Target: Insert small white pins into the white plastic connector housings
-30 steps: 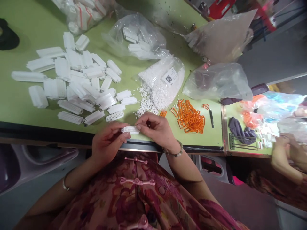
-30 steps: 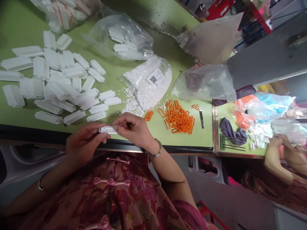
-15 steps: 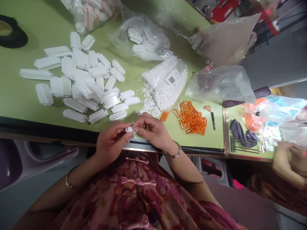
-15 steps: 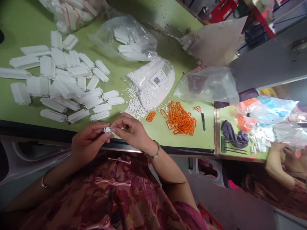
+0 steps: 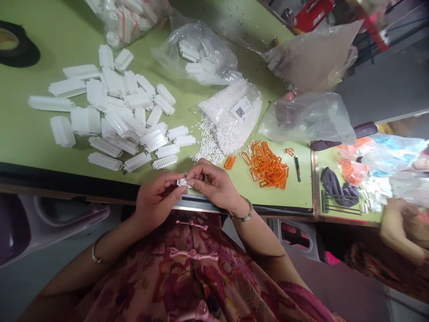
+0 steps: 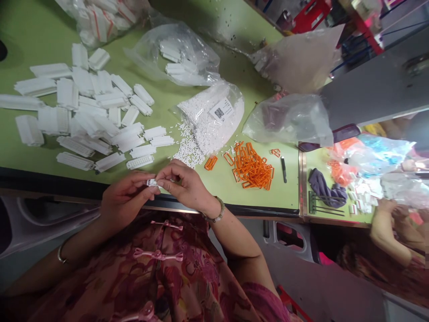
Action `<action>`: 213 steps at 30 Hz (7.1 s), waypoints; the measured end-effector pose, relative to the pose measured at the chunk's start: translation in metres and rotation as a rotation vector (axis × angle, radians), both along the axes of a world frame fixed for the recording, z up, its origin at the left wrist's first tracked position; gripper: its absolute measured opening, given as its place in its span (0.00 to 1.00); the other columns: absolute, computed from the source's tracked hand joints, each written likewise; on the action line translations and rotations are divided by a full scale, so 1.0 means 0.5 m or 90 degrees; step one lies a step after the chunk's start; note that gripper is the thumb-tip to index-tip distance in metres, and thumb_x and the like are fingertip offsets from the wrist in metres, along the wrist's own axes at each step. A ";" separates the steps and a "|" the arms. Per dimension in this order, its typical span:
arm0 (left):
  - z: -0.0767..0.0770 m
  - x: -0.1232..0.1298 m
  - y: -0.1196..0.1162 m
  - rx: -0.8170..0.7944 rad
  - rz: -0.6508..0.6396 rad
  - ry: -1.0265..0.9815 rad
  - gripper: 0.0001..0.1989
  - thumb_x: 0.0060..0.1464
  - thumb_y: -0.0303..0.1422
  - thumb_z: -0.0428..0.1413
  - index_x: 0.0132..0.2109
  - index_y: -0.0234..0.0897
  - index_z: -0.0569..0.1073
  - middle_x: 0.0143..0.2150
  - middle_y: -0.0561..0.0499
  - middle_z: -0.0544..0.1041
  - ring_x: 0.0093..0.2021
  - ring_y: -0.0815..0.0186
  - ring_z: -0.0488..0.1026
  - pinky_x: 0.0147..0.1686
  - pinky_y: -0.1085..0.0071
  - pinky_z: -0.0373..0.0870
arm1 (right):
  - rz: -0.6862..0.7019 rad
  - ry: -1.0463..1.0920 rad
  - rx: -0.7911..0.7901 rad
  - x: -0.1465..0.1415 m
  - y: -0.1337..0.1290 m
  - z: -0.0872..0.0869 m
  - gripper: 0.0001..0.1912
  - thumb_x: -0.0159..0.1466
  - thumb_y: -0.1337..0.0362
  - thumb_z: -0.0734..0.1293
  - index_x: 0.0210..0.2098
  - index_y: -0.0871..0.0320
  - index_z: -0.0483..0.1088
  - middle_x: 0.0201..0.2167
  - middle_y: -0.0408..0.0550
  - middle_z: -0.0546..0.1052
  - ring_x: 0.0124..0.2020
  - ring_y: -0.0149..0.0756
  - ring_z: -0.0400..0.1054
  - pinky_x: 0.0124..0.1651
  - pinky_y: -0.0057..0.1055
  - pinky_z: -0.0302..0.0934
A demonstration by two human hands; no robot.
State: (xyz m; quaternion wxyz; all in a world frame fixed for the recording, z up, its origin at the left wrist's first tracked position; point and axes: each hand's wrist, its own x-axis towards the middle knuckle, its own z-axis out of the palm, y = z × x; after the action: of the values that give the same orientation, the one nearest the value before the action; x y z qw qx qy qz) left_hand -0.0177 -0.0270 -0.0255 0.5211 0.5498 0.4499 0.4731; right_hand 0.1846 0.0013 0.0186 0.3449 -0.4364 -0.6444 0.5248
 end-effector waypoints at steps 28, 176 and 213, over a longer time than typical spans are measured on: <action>0.032 0.002 0.005 -0.065 -0.002 0.088 0.10 0.60 0.38 0.64 0.47 0.43 0.83 0.31 0.55 0.84 0.27 0.65 0.78 0.31 0.70 0.77 | -0.114 -0.450 0.188 0.115 -0.063 -0.040 0.08 0.74 0.69 0.66 0.38 0.55 0.75 0.37 0.51 0.78 0.39 0.41 0.72 0.45 0.37 0.67; 0.019 -0.003 -0.001 -0.042 0.028 -0.013 0.10 0.63 0.35 0.63 0.49 0.38 0.81 0.33 0.52 0.85 0.28 0.66 0.80 0.32 0.71 0.78 | -0.055 -0.038 -0.013 0.018 -0.011 -0.027 0.10 0.71 0.54 0.74 0.39 0.54 0.79 0.35 0.43 0.73 0.37 0.34 0.66 0.43 0.34 0.64; 0.020 -0.010 -0.006 0.010 0.002 0.016 0.08 0.66 0.34 0.62 0.49 0.39 0.81 0.36 0.51 0.84 0.28 0.67 0.79 0.30 0.72 0.76 | 0.065 -0.690 0.236 -0.010 0.074 -0.010 0.10 0.74 0.66 0.67 0.37 0.60 0.79 0.37 0.56 0.78 0.39 0.43 0.66 0.45 0.41 0.61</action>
State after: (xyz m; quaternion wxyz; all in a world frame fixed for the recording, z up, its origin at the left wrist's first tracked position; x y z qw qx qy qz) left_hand -0.0225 -0.0299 -0.0157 0.5102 0.5589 0.4539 0.4704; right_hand 0.1796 0.0382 0.0136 0.0105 -0.5436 -0.8306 0.1202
